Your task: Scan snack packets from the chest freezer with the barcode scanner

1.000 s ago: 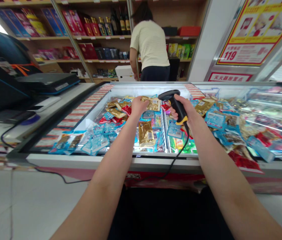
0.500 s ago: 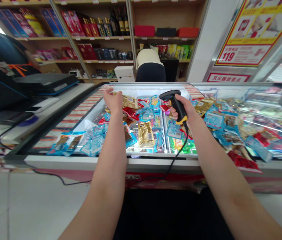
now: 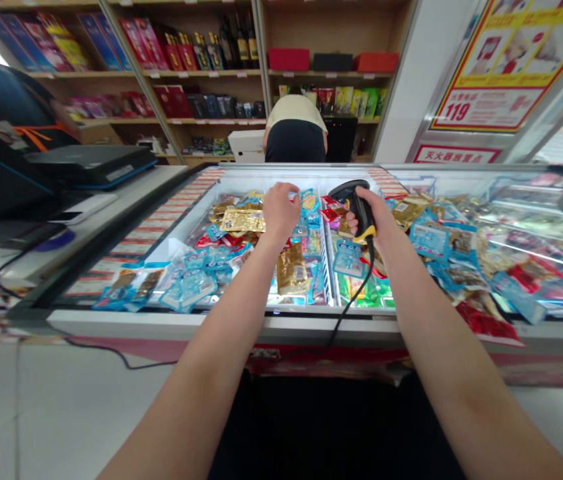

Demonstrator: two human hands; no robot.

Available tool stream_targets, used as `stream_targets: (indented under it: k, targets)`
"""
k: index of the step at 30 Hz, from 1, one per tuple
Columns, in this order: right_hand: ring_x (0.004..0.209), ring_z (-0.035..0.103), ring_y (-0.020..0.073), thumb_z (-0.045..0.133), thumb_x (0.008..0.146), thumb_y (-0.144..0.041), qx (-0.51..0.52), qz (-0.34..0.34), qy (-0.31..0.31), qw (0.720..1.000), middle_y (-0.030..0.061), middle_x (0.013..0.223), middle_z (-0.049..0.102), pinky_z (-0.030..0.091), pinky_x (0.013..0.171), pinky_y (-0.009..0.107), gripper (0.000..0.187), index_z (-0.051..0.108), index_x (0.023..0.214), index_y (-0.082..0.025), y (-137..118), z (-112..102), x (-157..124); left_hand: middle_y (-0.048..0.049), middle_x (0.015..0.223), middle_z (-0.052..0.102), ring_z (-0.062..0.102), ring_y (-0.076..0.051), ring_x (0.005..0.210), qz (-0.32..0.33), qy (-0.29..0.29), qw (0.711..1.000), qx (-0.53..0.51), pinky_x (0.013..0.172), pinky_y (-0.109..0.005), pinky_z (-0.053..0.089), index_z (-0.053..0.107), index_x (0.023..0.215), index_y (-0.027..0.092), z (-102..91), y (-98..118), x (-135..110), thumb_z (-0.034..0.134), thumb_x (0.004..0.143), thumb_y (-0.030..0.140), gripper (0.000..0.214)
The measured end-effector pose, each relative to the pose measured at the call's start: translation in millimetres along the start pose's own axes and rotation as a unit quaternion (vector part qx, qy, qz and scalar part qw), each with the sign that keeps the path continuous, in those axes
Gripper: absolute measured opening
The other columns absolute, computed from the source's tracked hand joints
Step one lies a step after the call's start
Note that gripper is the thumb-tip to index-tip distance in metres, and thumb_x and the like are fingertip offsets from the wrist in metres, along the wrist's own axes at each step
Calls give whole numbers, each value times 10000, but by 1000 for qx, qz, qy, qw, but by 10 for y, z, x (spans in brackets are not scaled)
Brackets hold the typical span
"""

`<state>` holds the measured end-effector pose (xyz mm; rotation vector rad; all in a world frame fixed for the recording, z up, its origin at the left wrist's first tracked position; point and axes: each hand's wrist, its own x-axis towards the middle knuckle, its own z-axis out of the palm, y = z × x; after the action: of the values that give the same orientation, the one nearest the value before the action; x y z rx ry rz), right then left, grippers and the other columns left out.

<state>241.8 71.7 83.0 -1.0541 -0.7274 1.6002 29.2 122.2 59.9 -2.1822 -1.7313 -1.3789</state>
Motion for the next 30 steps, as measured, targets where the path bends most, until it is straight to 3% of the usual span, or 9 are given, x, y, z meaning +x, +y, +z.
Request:
stream_targets:
  k: [2, 5, 10, 14, 17, 20, 22, 25, 30]
  targets:
    - [358, 462, 113, 494, 982, -475, 8, -1, 31, 999, 20, 482, 542, 395, 327, 197, 364, 598, 824, -164, -16, 2, -5, -91, 1150, 679, 609, -234, 1121, 55, -78, 995, 13, 1026, -379, 448, 686, 1049, 205, 179, 117, -70, 534, 896, 182, 218]
    - [359, 459, 114, 478, 990, -456, 21, -8, 68, 997, 13, 475, 525, 393, 324, 197, 352, 586, 817, -169, -35, 6, -8, -93, 1226, 677, 594, -234, 1173, 86, -153, 984, 40, 1052, -367, 435, 694, 1126, 200, 389, 274, -116, 512, 928, 212, 270]
    - [365, 464, 124, 490, 986, -468, 34, -20, 89, 995, 2, 472, 510, 393, 326, 212, 348, 570, 805, -182, -45, -14, 10, -144, 1199, 691, 605, -265, 1182, 37, -211, 971, 105, 1029, -378, 445, 695, 1131, 164, 665, 467, -75, 430, 995, 336, 343]
    - [359, 462, 128, 484, 991, -455, 39, -30, 99, 994, -5, 459, 498, 390, 324, 222, 338, 551, 790, -192, -46, -18, 5, -189, 1217, 678, 581, -310, 1219, -4, -234, 964, 129, 1019, -407, 450, 658, 1203, 127, 828, 510, -73, 513, 961, 436, 418]
    - [360, 466, 126, 484, 992, -449, 41, -38, 100, 993, -5, 457, 499, 397, 328, 221, 334, 544, 780, -197, -42, -12, 5, -211, 1313, 624, 532, -331, 1278, -30, -235, 964, 123, 1010, -402, 453, 636, 1254, 125, 842, 476, -71, 645, 877, 464, 508]
    - [362, 471, 127, 509, 979, -473, 39, -45, 92, 994, -8, 456, 498, 402, 331, 222, 338, 556, 788, -198, -32, -5, 12, -181, 1240, 665, 559, -307, 1241, -44, -250, 962, 97, 1013, -379, 445, 691, 1163, 146, 773, 423, -43, 707, 827, 378, 408]
    - [355, 461, 126, 528, 968, -494, 36, -50, 88, 994, -11, 453, 495, 403, 330, 224, 344, 569, 802, -195, -24, 1, 15, -150, 1144, 703, 585, -286, 1201, -34, -261, 961, 82, 1038, -379, 427, 730, 1076, 168, 714, 397, -25, 714, 812, 326, 308]
    - [354, 458, 126, 521, 971, -494, 31, -49, 84, 995, -4, 457, 510, 411, 335, 224, 346, 574, 811, -192, -12, 7, 13, -136, 1107, 712, 584, -280, 1202, -22, -246, 966, 70, 1077, -393, 402, 753, 989, 183, 652, 384, -21, 664, 855, 395, 266]
    - [369, 468, 127, 487, 987, -478, 31, -44, 73, 996, 6, 468, 530, 406, 331, 218, 345, 570, 811, -193, -4, 2, 14, -122, 1107, 720, 652, -263, 1095, -52, -277, 958, 54, 937, -346, 482, 712, 1034, 194, 655, 399, -56, 620, 884, 396, 269]
